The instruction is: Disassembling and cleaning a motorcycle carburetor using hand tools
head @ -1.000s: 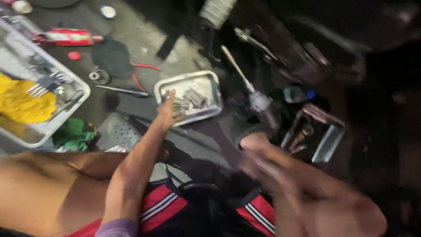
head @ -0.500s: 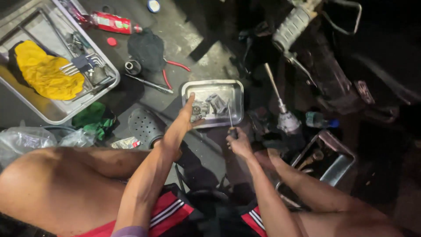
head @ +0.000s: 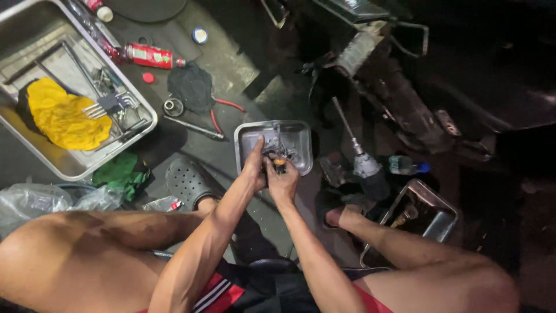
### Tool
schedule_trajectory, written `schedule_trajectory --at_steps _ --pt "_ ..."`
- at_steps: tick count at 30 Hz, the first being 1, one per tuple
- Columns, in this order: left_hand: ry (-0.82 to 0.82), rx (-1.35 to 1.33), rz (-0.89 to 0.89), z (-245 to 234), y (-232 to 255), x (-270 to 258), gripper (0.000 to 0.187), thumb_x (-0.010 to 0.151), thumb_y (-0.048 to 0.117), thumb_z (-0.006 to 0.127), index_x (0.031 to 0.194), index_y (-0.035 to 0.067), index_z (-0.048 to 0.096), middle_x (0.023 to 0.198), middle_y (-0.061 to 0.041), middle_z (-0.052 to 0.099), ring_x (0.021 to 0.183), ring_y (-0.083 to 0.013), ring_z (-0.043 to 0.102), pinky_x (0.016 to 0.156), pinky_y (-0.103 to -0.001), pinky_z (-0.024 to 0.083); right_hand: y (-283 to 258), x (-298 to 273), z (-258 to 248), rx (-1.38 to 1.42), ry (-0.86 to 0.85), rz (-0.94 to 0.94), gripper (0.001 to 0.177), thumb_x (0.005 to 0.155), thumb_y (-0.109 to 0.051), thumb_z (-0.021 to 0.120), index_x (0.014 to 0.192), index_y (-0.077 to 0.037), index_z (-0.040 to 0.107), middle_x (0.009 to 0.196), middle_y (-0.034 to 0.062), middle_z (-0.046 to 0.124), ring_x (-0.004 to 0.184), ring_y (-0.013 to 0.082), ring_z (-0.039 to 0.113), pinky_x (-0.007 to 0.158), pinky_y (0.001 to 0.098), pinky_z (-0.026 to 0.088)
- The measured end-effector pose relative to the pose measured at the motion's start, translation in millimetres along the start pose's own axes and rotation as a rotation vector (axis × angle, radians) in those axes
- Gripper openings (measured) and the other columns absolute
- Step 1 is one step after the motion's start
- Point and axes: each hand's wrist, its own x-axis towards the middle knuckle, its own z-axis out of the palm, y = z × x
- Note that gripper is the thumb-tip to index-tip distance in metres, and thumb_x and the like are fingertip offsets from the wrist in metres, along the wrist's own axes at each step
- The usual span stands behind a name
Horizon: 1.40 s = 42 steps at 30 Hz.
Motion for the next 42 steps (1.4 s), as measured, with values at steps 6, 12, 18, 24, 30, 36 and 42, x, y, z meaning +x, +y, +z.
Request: schedule_trajectory --at_steps 6,12,18,24,30,36,42 --pt "-0.011 0.14 0.085 9.7 -16.7 -16.4 0.077 0.102 0.063 0.071 0.141 0.004 0.043 0.113 -0.02 0.061 0.101 -0.0368 0.071 0.089 -0.057 0.061 -13.3 12.5 -29.2 0.001 0.017 0.156 0.021 0.08 -0.021 0.099 0.091 -0.006 0.088 0.086 0.0188 0.082 0.087 0.0258 0.08 0.083 0.0406 0.064" --pt "0.142 0.161 0.322 13.3 -53.9 60.0 0.093 0.1 0.065 0.076 0.164 0.012 0.034 0.125 -0.027 0.068 0.093 -0.044 0.072 0.073 -0.058 0.056 -22.6 21.1 -39.9 0.227 -0.029 0.494 0.037 0.09 -0.026 0.094 0.103 0.005 0.08 0.091 0.026 0.078 0.081 0.0349 0.076 0.074 0.0479 0.062" --pt "0.11 0.142 0.405 9.4 -64.8 77.9 0.089 0.098 0.073 0.076 0.159 0.018 0.043 0.117 -0.024 0.071 0.072 -0.0409 0.072 0.053 -0.048 0.057 2.3 31.6 -48.4 0.388 -0.048 0.716 0.032 0.087 -0.028 0.093 0.107 -0.008 0.078 0.09 0.0132 0.075 0.071 0.0275 0.073 0.056 0.0443 0.059" --pt "0.038 0.0 0.416 9.5 -55.9 52.4 0.087 0.098 0.075 0.072 0.156 0.015 0.049 0.12 -0.022 0.071 0.081 -0.0388 0.072 0.065 -0.048 0.058 14.1 40.3 -45.0 0.404 -0.116 0.831 0.026 0.085 -0.031 0.085 0.107 -0.02 0.079 0.097 0.0005 0.077 0.077 0.0201 0.071 0.057 0.0381 0.054" --pt "-0.154 -0.014 0.185 12.8 -58.4 6.6 0.086 0.098 0.077 0.068 0.152 0.012 0.054 0.123 -0.021 0.071 0.091 -0.0368 0.071 0.077 -0.048 0.059 -0.6 22.2 -45.6 0.433 0.009 0.681 0.033 0.083 -0.017 0.095 0.102 -0.008 0.07 0.079 0.0095 0.067 0.057 0.0257 0.069 0.048 0.0409 0.06" --pt "-0.24 -0.067 0.075 17.9 -42.1 -40.0 0.087 0.098 0.08 0.064 0.149 0.009 0.059 0.126 -0.019 0.071 0.101 -0.0347 0.071 0.089 -0.048 0.059 -37.4 21.0 -69.6 0.148 -0.095 0.618 0.02 0.08 -0.021 0.09 0.075 -0.009 0.076 0.055 0.0078 0.064 0.04 0.0196 0.062 0.035 0.0331 0.049" --pt "-0.286 -0.121 0.043 40.0 -16.9 -97.1 0.085 0.098 0.081 0.059 0.144 0.01 0.067 0.127 -0.016 0.074 0.107 -0.03 0.072 0.097 -0.046 0.061 -29.5 33.5 -102.4 -0.215 -0.132 0.202 0.022 0.08 -0.029 0.093 0.091 -0.011 0.085 0.074 0.0113 0.078 0.072 0.0261 0.078 0.064 0.0386 0.06"
